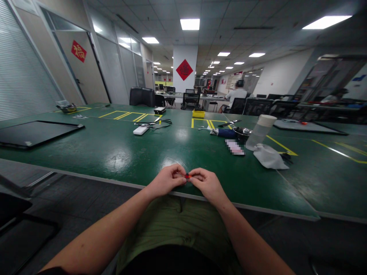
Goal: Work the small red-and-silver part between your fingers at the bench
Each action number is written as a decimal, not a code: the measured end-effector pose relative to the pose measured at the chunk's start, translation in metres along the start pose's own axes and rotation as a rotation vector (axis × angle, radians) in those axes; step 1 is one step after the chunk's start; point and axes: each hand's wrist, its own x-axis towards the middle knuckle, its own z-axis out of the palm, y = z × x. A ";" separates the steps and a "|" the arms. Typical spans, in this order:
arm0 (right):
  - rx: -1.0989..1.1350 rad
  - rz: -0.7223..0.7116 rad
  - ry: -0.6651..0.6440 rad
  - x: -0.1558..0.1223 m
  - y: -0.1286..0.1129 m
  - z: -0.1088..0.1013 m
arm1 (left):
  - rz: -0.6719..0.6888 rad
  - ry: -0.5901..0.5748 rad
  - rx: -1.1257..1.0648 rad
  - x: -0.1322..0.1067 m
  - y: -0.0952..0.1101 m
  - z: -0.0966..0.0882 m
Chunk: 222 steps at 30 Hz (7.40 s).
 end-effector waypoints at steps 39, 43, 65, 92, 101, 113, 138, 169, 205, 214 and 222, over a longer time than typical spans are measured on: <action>-0.083 -0.024 -0.005 0.000 0.000 0.001 | 0.008 0.020 0.051 0.000 -0.001 0.001; -0.087 -0.026 -0.003 0.000 -0.001 0.001 | 0.010 0.017 0.045 0.000 -0.002 0.001; 0.017 0.016 -0.011 0.000 -0.001 0.001 | -0.004 0.029 -0.037 0.002 -0.002 -0.002; -0.121 -0.021 -0.026 -0.001 -0.001 0.002 | 0.031 -0.017 -0.023 0.000 0.000 -0.002; -0.139 -0.028 -0.033 -0.002 -0.002 0.002 | 0.048 -0.019 -0.018 -0.001 0.000 -0.001; -0.012 -0.009 0.013 -0.001 -0.002 0.001 | 0.005 0.009 -0.048 0.000 0.000 -0.004; -0.054 0.000 0.023 -0.003 -0.003 0.002 | -0.006 0.019 0.031 0.000 -0.006 -0.003; -0.111 0.002 -0.013 -0.002 -0.007 0.002 | 0.000 0.026 0.053 -0.001 -0.006 -0.004; -0.109 -0.053 0.026 -0.005 -0.005 0.002 | -0.022 0.008 -0.174 0.002 -0.002 -0.005; -0.121 -0.039 0.015 -0.004 -0.001 0.003 | -0.034 0.002 -0.159 0.002 -0.006 -0.006; -0.106 -0.040 0.027 -0.004 0.003 0.003 | -0.020 -0.020 -0.122 0.002 -0.007 -0.006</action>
